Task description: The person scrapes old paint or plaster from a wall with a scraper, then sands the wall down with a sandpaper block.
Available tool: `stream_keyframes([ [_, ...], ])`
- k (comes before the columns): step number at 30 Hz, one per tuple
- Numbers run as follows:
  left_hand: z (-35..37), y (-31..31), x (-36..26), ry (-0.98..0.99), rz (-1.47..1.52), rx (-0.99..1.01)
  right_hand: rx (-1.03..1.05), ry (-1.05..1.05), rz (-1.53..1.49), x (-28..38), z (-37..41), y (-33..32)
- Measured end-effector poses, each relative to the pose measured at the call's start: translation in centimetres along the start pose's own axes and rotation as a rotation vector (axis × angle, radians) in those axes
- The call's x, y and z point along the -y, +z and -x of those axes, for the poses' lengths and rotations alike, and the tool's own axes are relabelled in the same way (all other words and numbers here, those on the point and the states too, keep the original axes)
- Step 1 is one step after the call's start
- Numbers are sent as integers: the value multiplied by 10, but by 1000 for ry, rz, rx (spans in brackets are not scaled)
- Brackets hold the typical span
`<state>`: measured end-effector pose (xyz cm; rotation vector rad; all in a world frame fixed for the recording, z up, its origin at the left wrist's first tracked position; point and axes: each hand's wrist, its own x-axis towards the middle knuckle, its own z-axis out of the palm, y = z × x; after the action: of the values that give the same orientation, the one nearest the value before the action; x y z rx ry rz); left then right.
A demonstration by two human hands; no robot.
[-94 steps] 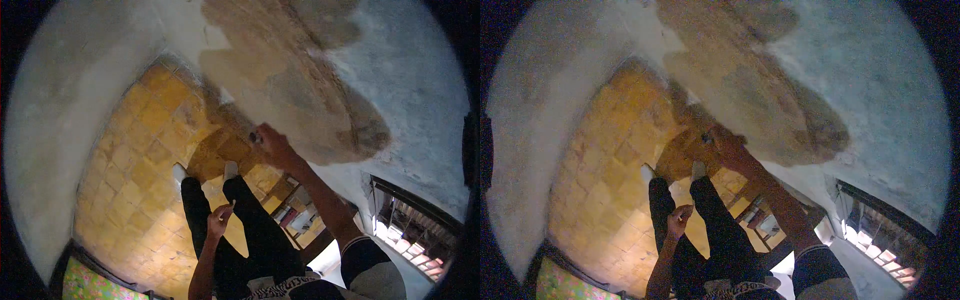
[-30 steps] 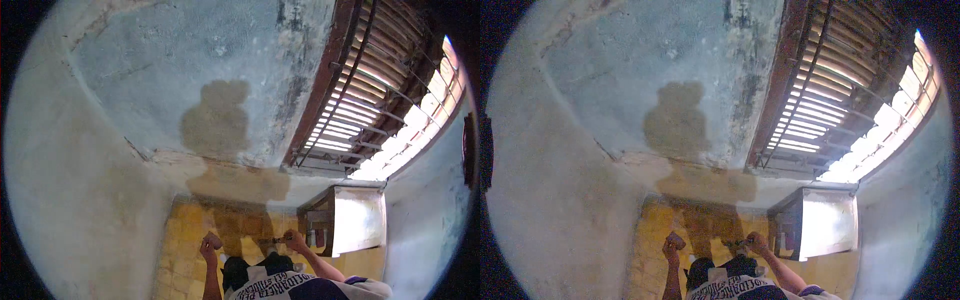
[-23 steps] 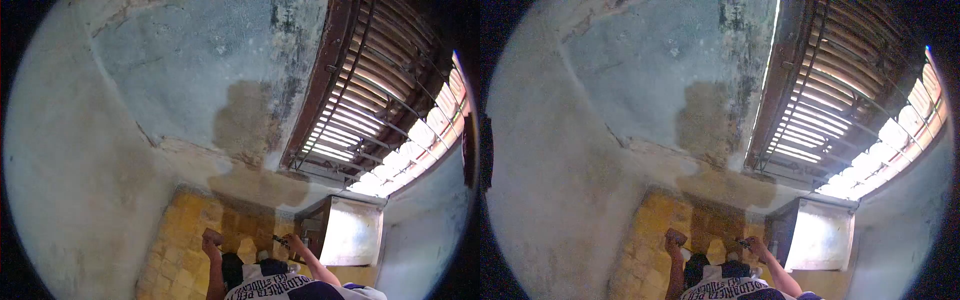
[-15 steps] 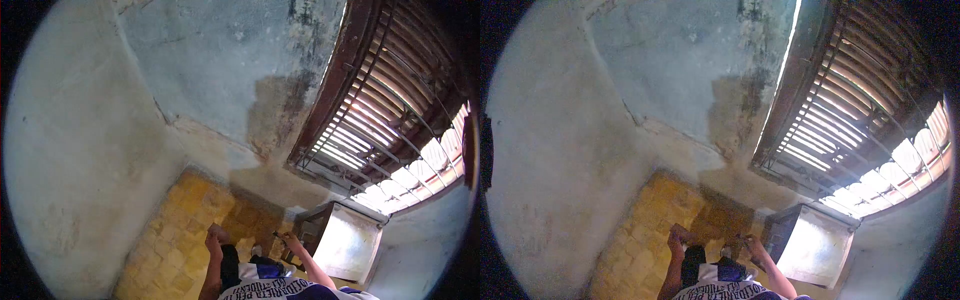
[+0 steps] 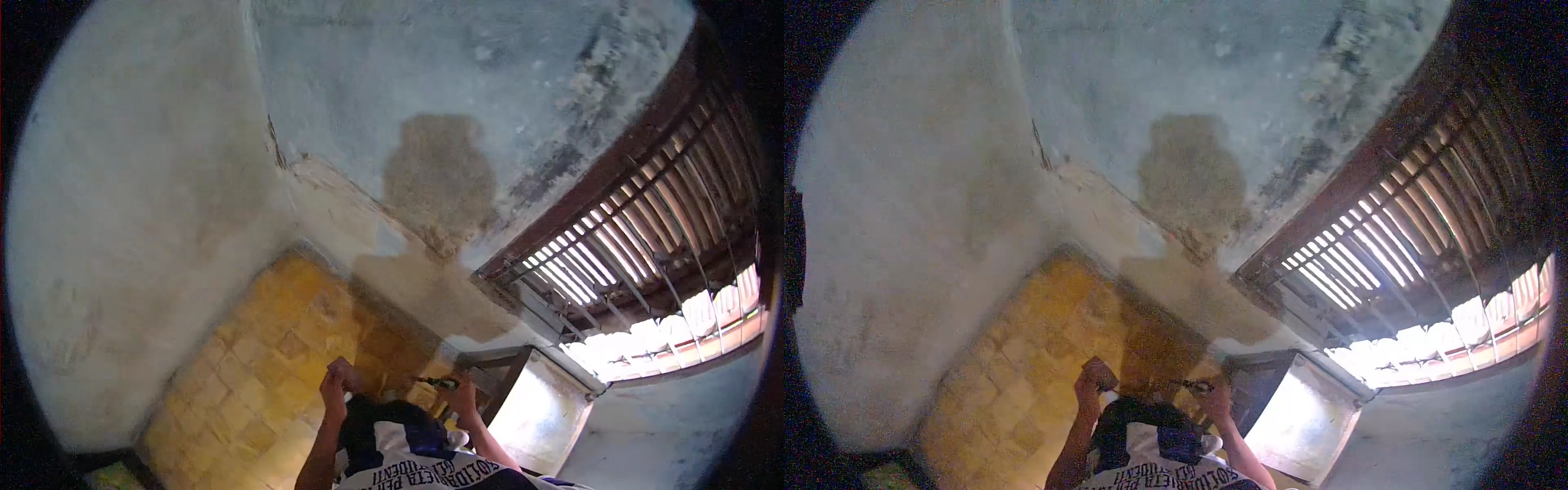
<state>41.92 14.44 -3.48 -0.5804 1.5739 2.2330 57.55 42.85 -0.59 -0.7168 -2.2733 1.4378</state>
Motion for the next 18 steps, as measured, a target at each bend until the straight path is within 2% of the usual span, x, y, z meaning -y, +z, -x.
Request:
stream_keyframes([
  [2, -7, -6, -7, -17, 2, 0, 34, -27, 332, 16, -15, 0],
  [3, -23, -29, 28, -89, -39, -85, 6, -121, 453, 36, -28, 7],
  [6, -34, -39, 34, -13, -194, -58, 55, -184, 459, 15, -58, 26],
  [9, -34, -52, 72, -120, -109, -93, 122, -385, 339, -2, -112, 52],
  [10, -31, -51, 77, -166, -104, -95, 233, -4, -76, -28, -124, 62],
  [12, -38, -16, 57, -217, -133, -190, 368, 289, -107, -50, -162, 86],
  [13, -42, -5, 50, -229, -177, -195, 429, 189, 268, -41, -185, 98],
  [15, -49, 3, 61, -258, -243, -183, 560, 49, 219, -60, -223, 123],
  [16, -57, 6, 66, -271, -269, -169, 561, -254, 265, -60, -246, 136],
  [18, -69, 10, 82, -314, -243, -177, 679, -649, 342, -59, -278, 146],
])
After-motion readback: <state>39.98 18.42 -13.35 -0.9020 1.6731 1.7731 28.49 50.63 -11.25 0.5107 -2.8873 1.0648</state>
